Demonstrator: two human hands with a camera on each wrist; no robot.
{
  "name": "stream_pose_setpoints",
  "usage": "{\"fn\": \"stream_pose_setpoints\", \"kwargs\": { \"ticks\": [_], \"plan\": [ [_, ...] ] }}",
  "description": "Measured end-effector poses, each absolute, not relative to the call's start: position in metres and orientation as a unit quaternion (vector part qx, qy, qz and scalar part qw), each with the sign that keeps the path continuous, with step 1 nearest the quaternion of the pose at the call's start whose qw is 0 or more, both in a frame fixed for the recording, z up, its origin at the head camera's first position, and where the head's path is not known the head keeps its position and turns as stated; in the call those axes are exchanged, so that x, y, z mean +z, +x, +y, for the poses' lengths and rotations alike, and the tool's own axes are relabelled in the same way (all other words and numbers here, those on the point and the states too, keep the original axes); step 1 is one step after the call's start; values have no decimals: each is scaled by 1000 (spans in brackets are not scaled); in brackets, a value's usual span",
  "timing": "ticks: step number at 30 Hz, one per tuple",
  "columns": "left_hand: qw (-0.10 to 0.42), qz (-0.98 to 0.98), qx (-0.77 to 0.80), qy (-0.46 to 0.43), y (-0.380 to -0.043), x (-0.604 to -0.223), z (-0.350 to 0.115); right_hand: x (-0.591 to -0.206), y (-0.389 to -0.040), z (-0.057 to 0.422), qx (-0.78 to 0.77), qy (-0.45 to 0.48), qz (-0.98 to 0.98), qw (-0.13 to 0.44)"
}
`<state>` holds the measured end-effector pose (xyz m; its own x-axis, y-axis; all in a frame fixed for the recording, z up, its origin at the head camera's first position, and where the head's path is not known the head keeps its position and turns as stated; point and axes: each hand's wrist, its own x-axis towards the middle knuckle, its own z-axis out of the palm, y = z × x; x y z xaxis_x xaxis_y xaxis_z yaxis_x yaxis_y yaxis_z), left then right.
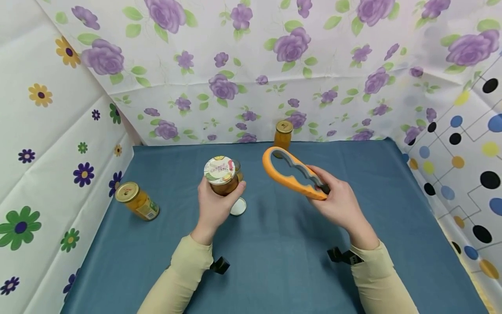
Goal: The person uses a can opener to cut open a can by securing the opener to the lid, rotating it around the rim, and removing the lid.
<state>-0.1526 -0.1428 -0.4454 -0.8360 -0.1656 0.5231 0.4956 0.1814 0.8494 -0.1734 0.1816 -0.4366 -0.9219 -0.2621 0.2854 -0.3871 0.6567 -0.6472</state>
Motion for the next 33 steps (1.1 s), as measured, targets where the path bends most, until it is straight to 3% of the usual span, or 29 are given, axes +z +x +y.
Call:
{"fn": "stream_pose_setpoints", "kwargs": {
  "ticks": [14,27,33],
  "plan": [
    [171,-762,-618,-92,-154,-448,-111,-429,-174,175,409,178,-891,81],
    [132,-773,-611,-108,-156,-459,-100,-424,-173,165,420,223,-872,117],
    [120,-779,-604,-118,-156,-464,-96,-421,-173,158,411,239,-874,106]
  ]
}}
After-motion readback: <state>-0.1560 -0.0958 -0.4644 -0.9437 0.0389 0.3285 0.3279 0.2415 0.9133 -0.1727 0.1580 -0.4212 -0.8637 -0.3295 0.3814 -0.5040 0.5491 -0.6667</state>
